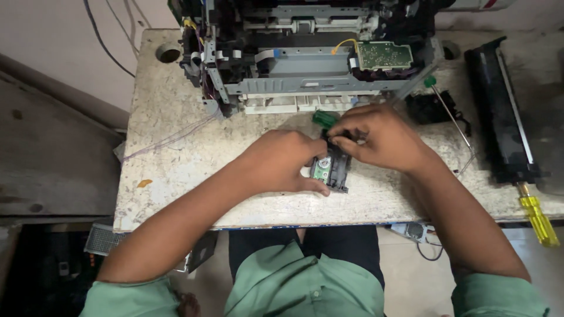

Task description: The person disassembles a small black plastic housing containing a green circuit board, removes a screw with a screwdriver, and cleans the board with a toothbrush. The person then reassembles the housing and places the unit on the table.

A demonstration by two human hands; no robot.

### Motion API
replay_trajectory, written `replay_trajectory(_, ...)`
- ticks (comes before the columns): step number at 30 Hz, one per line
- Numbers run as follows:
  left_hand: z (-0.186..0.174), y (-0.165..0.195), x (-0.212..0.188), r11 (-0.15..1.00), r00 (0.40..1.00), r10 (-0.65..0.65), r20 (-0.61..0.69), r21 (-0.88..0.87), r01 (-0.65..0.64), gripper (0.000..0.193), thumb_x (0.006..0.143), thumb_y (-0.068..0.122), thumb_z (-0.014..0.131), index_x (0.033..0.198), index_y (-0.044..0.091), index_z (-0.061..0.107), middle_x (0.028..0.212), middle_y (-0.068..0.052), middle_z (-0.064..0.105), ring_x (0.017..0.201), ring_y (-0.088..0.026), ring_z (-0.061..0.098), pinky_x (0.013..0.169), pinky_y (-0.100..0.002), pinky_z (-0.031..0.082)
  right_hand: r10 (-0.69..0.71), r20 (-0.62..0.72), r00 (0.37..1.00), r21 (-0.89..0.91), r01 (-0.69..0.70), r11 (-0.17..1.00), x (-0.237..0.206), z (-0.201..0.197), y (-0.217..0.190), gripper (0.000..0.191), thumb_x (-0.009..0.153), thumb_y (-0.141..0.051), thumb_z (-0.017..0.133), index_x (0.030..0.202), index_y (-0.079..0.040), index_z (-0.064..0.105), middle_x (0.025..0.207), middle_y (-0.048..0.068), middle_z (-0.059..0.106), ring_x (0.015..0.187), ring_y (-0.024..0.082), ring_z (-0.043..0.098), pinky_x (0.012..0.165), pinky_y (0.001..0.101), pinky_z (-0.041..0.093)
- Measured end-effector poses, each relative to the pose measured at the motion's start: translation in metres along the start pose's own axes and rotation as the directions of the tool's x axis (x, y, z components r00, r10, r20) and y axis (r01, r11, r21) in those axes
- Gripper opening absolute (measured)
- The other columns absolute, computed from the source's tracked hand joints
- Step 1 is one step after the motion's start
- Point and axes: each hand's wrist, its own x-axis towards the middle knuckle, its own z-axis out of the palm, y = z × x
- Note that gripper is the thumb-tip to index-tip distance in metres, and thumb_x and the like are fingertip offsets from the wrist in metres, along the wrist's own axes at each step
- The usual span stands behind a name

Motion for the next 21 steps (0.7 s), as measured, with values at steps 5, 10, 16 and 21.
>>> replay_trajectory(5, 0.002, -0.011, -0.002, 0.998, 0.994, -0.053, -0.097, 0.039, 0.057, 0.031, 0.087, 0.031, 0.076, 0.108, 0.009, 0.066, 0.099, -0.011, 0.072, 0.094, -0.033, 0.07, 0.08, -0.046, 0.054, -0.035, 0.018, 0.999, -0.026, 0.035, 0.999, -0.001, -0.003, -0.003, 0.015, 0.084, -0.01, 0.076, 0.098, -0.003, 0.076, 0.086, 0.01, 0.075, 0.074, 0.021, 0.072, 0.066, 0.0338, 0.058)
replay_trajectory(10, 0.008, -0.017, 0.005, 0.991, 0.971, 0.118, -0.207, 0.079, -0.104, 0.064, 0.079, 0.024, 0.081, 0.133, 0.0, 0.055, 0.128, -0.018, 0.064, 0.124, -0.037, 0.057, 0.104, -0.047, 0.046, -0.06, 0.022, 0.998, -0.018, 0.06, 0.998, -0.004, -0.007, -0.006, 0.017, 0.082, -0.01, 0.077, 0.097, -0.004, 0.077, 0.086, 0.01, 0.074, 0.074, 0.021, 0.072, 0.065, 0.0342, 0.058)
replay_trajectory(16, 0.005, -0.012, 0.005, 0.991, 0.985, 0.13, -0.109, -0.014, -0.133, 0.101, 0.063, 0.041, 0.092, 0.143, 0.0, 0.047, 0.143, -0.021, 0.053, 0.133, -0.042, 0.044, 0.113, -0.053, 0.033, 0.039, 0.03, 0.999, 0.014, -0.039, 0.999, -0.007, -0.008, -0.012, 0.017, 0.082, -0.009, 0.078, 0.099, -0.006, 0.078, 0.083, 0.008, 0.074, 0.067, 0.019, 0.07, 0.06, 0.0332, 0.057)
replay_trajectory(21, 0.003, -0.004, 0.004, 0.998, 0.996, 0.063, -0.064, 0.035, -0.061, 0.109, 0.054, 0.051, 0.095, 0.141, 0.002, 0.05, 0.139, -0.019, 0.051, 0.13, -0.042, 0.043, 0.11, -0.056, 0.033, -0.014, -0.003, 1.0, -0.008, 0.014, 1.0, -0.006, -0.006, -0.018, 0.018, 0.081, -0.007, 0.08, 0.098, -0.006, 0.078, 0.085, 0.008, 0.074, 0.071, 0.02, 0.07, 0.064, 0.0339, 0.056)
